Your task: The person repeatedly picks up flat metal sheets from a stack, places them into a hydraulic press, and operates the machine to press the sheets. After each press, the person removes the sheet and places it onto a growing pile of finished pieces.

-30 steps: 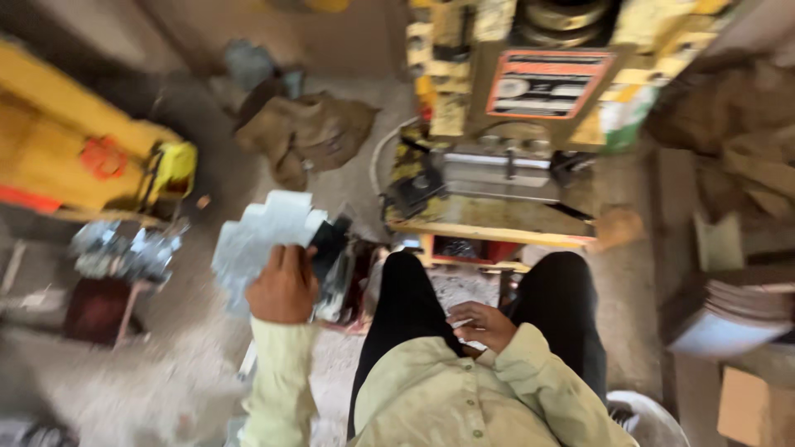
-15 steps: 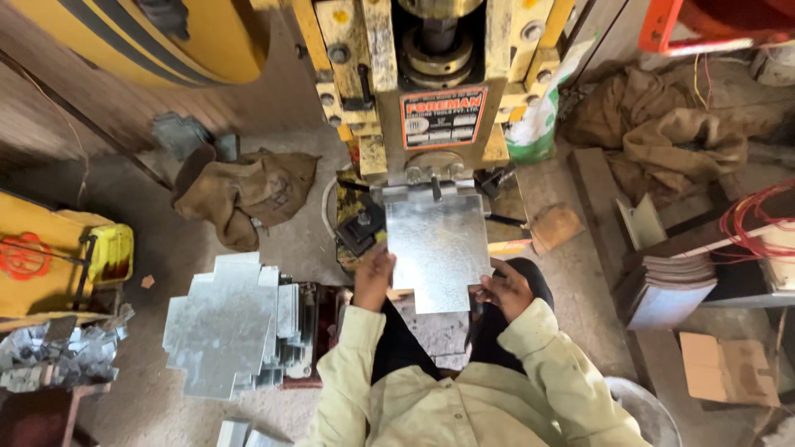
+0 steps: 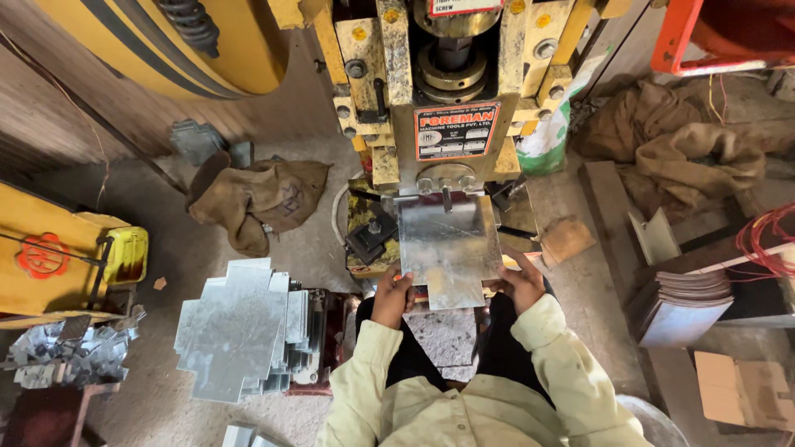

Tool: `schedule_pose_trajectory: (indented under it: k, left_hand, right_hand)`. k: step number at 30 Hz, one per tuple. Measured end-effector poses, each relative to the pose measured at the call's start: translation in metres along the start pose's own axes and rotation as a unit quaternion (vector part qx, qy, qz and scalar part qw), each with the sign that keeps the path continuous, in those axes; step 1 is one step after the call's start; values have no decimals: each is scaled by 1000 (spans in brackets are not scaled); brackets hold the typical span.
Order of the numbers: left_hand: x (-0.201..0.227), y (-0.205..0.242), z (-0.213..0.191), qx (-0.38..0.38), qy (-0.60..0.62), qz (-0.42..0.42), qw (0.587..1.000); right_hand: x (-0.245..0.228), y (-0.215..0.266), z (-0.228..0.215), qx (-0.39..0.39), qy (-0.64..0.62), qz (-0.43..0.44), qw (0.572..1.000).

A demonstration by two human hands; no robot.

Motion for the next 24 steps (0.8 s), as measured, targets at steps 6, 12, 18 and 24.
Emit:
schedule_pose_trajectory:
  k: [6, 12, 18, 24]
  left_hand:
    - [9, 11, 2, 44, 59, -45, 996]
    - [27, 20, 14, 26, 74, -45, 996]
    - [41, 27, 7, -9, 86, -14, 996]
    - [8, 13, 9, -79, 115, -10, 990]
  right_hand:
    - [-12, 9, 8, -14, -18, 12, 1000]
    - [7, 0, -3, 14, -51, 11, 999]
    - [-14, -10, 1, 60, -44, 22, 997]
    - [-33, -45, 35, 30, -30, 18, 999]
Point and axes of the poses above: each hand's wrist, its own y-axis away from the middle knuckle, its own z-axis out of the palm, x = y × z, the point moved 3 cm from there along -y, towards the middle knuckle, and after that the axes turned 3 degrees about x, right-handed, at the moved point
